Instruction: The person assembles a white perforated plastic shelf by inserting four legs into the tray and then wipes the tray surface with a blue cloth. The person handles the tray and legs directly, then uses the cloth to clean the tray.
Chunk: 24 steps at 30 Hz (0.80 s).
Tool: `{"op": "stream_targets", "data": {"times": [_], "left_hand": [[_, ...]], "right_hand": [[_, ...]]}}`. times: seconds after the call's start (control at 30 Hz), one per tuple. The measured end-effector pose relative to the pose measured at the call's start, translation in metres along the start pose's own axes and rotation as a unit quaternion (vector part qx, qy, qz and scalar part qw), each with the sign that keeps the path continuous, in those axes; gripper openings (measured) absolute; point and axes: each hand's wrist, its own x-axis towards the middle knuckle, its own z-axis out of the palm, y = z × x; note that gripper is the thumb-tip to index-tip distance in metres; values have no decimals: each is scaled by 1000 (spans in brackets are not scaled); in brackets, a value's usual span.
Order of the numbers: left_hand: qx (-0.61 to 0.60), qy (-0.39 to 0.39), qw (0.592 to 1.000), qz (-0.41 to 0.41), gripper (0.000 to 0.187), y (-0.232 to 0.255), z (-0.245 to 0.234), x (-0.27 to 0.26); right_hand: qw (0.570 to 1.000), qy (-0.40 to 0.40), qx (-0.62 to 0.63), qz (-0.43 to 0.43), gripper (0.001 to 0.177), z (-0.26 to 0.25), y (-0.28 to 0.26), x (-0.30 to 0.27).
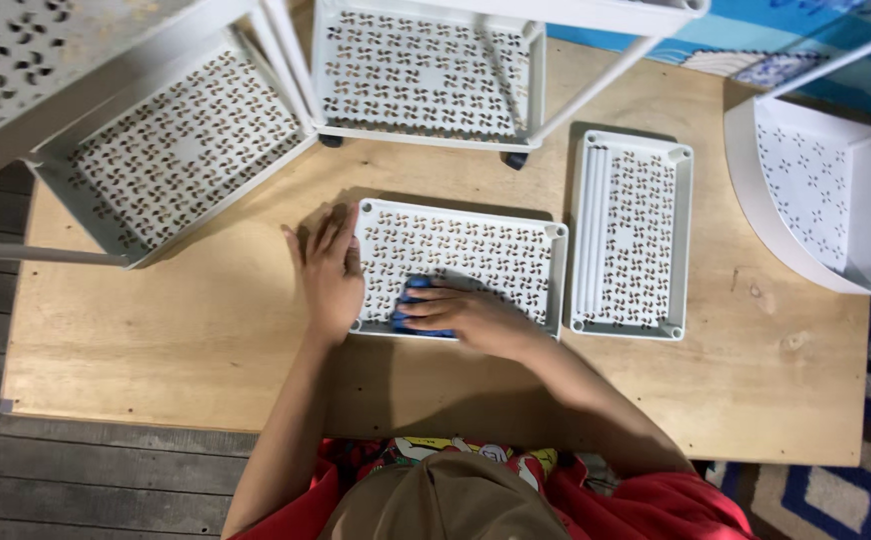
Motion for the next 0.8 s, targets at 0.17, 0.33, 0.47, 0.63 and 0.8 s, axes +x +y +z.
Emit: {"op": "stream_targets", "data": {"times": [0.17,0.33,0.47,0.63,0.8], "left_hand": [[53,-3,998,27,50,6,-6,1],[106,-39,994,2,55,22,-11,4],[94,-27,995,20,56,43,-15,-3],[37,-123,989,73,59,92,27,-37],[99,-164,978,78,64,99,44,-44]], "right_hand": [[993,-9,43,109,73,-20,13,-82],[991,3,-23,132,66,-28,16,-117],[991,23,-42,127,65,-27,14,-115],[985,59,-76,145,63,-20,6,-121],[950,145,-153,229,62,-1,0,-108]]}}
